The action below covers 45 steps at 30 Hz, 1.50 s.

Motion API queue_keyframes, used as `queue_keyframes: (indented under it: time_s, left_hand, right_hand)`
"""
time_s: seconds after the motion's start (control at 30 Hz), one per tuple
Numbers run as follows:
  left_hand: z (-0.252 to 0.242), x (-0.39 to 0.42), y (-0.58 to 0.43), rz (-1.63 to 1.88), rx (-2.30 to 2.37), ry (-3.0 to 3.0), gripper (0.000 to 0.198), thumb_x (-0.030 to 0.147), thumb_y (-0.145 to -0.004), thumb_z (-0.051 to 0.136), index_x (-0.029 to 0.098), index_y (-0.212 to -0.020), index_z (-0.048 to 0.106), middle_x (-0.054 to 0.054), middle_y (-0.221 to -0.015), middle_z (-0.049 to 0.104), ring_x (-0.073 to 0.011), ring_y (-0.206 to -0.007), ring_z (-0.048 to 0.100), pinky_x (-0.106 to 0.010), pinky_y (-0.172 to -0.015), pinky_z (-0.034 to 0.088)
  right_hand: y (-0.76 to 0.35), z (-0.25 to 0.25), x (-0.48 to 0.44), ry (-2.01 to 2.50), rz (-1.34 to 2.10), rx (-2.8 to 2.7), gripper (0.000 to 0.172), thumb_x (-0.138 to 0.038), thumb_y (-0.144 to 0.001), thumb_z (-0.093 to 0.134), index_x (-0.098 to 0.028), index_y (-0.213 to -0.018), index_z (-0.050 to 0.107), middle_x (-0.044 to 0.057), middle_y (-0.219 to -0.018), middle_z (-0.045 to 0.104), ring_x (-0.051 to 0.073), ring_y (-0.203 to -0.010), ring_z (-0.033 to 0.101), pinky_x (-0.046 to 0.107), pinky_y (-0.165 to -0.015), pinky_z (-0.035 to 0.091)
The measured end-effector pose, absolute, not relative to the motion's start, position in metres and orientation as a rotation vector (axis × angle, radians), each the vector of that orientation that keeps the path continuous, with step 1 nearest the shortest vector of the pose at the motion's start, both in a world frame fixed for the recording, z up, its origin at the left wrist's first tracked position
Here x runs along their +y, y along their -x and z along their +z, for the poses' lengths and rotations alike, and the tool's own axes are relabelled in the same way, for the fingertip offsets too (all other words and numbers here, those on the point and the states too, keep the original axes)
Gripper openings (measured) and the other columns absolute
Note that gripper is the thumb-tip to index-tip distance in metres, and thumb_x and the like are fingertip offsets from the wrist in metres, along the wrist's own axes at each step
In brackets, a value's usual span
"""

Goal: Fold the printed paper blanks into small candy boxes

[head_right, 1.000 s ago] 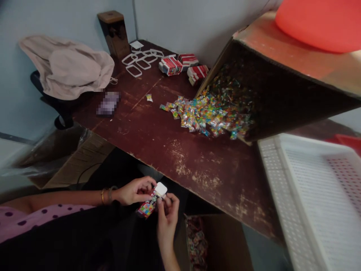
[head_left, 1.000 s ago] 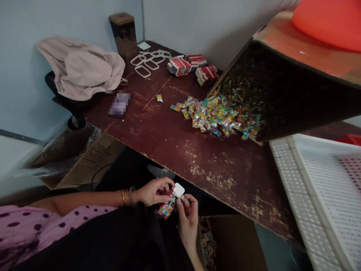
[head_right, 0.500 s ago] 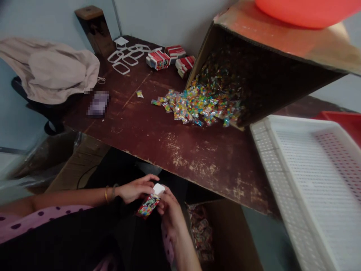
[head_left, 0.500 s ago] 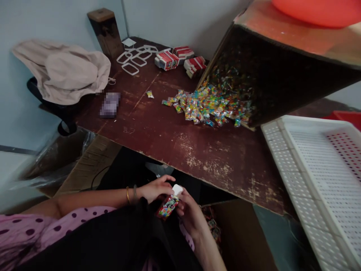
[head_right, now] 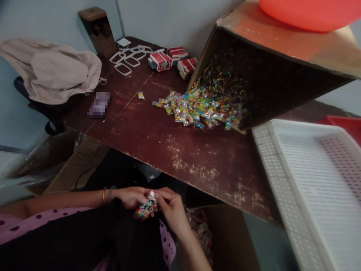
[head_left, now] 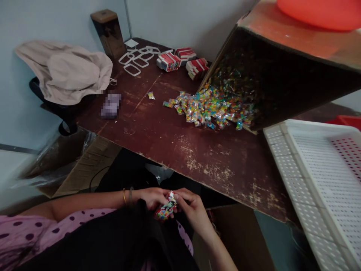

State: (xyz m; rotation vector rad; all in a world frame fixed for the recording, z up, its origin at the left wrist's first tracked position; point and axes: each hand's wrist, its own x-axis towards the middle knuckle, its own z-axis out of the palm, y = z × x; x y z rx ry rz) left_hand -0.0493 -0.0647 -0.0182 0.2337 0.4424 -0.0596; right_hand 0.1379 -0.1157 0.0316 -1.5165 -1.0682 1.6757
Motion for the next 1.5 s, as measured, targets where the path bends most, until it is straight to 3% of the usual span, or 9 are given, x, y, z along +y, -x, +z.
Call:
queue_keyframes:
  time_s: [0.13, 0.33, 0.53, 0.73, 0.87, 1.03, 1.2, 1.37, 1.5]
  left_hand:
    - [-0.019, -0.067, 0.058, 0.005, 0.405, -0.301, 0.045, 0.025, -0.073, 0.074, 0.020, -0.115, 0.061, -0.007, -0.098, 0.070, -0.0213, -0.085, 0.068, -0.035, -0.076, 0.053]
    - [-0.014, -0.050, 0.058, 0.077, 0.499, -0.456, 0.043, 0.026, -0.068, 0.077, 0.021, -0.108, 0.064, 0.002, -0.085, 0.069, -0.0143, -0.078, 0.064, -0.027, -0.076, 0.047]
    - [-0.012, -0.006, 0.085, -0.030, 0.622, -0.851, 0.043, 0.038, -0.054, 0.088, 0.021, -0.089, 0.069, 0.002, -0.082, 0.070, -0.0136, -0.071, 0.061, -0.024, -0.068, 0.047]
    - [-0.012, 0.022, 0.133, -0.318, 0.515, -1.194, 0.044, 0.038, -0.046, 0.090, 0.023, -0.082, 0.071, 0.003, -0.068, 0.065, -0.0149, -0.058, 0.055, -0.023, -0.050, 0.041]
    - [-0.004, 0.033, 0.145, -0.066, 0.726, -0.977, 0.040, 0.036, -0.054, 0.086, 0.020, -0.085, 0.065, 0.004, -0.070, 0.065, -0.0125, -0.057, 0.058, -0.022, -0.050, 0.046]
    - [0.003, 0.050, 0.136, 0.401, 0.833, -0.764, 0.041, 0.034, -0.076, 0.072, 0.018, -0.109, 0.053, 0.000, -0.079, 0.065, -0.0153, -0.067, 0.065, -0.021, -0.048, 0.050]
    - [-0.004, 0.044, 0.096, 0.400, 0.856, -0.741, 0.044, 0.038, -0.070, 0.078, 0.015, -0.100, 0.055, 0.001, -0.070, 0.063, -0.0114, -0.057, 0.059, -0.015, -0.037, 0.041]
    - [-0.001, 0.034, 0.080, 0.445, 0.831, -0.642, 0.057, 0.068, -0.082, 0.052, 0.014, -0.101, 0.058, -0.004, -0.069, 0.066, -0.0140, -0.056, 0.063, -0.017, -0.038, 0.040]
    - [-0.008, 0.039, 0.103, 0.432, 0.851, -0.580, 0.057, 0.064, -0.081, 0.059, 0.015, -0.111, 0.059, -0.007, -0.082, 0.070, -0.0161, -0.065, 0.066, -0.019, -0.043, 0.042]
  right_hand:
    - [-0.144, 0.047, -0.113, 1.388, 1.508, -1.539, 0.027, -0.027, -0.093, 0.055, -0.028, -0.115, 0.070, 0.008, -0.104, 0.069, 0.023, -0.093, 0.062, 0.039, -0.083, 0.051]
    - [-0.144, 0.059, -0.069, 1.177, 1.387, -1.984, 0.028, -0.028, -0.089, 0.061, -0.030, -0.116, 0.069, 0.006, -0.106, 0.069, 0.022, -0.094, 0.061, 0.037, -0.084, 0.051]
    - [-0.165, -0.011, 0.094, 1.653, 0.547, -2.071, 0.035, -0.032, -0.094, 0.046, -0.016, -0.117, 0.068, 0.014, -0.121, 0.061, 0.025, -0.112, 0.053, 0.040, -0.098, 0.043]
    - [-0.141, -0.057, 0.205, 1.745, 0.321, -2.091, 0.043, -0.023, -0.091, 0.043, -0.007, -0.128, 0.057, 0.021, -0.129, 0.057, 0.032, -0.122, 0.044, 0.049, -0.105, 0.030]
    - [-0.113, -0.067, 0.161, 1.829, 0.210, -2.067, 0.048, -0.027, -0.093, 0.040, 0.000, -0.132, 0.050, 0.029, -0.130, 0.053, 0.037, -0.123, 0.042, 0.059, -0.104, 0.024]
    - [-0.107, -0.070, 0.057, 1.780, 0.204, -2.083, 0.042, -0.034, -0.096, 0.041, -0.016, -0.131, 0.053, 0.018, -0.127, 0.055, 0.030, -0.114, 0.046, 0.051, -0.096, 0.036]
    - [-0.128, -0.060, 0.089, 1.866, 0.183, -2.048, 0.036, -0.029, -0.093, 0.045, -0.018, -0.124, 0.060, 0.015, -0.133, 0.052, 0.030, -0.120, 0.044, 0.048, -0.100, 0.034]
    - [-0.153, -0.051, 0.118, 2.092, 0.127, -1.802, 0.048, -0.034, -0.092, 0.042, -0.003, -0.126, 0.056, 0.032, -0.128, 0.051, 0.043, -0.119, 0.043, 0.061, -0.092, 0.032]
    - [-0.152, -0.060, 0.012, 1.895, 0.267, -1.864, 0.052, -0.046, -0.091, 0.049, -0.016, -0.133, 0.054, 0.021, -0.129, 0.057, 0.038, -0.119, 0.047, 0.059, -0.098, 0.032]
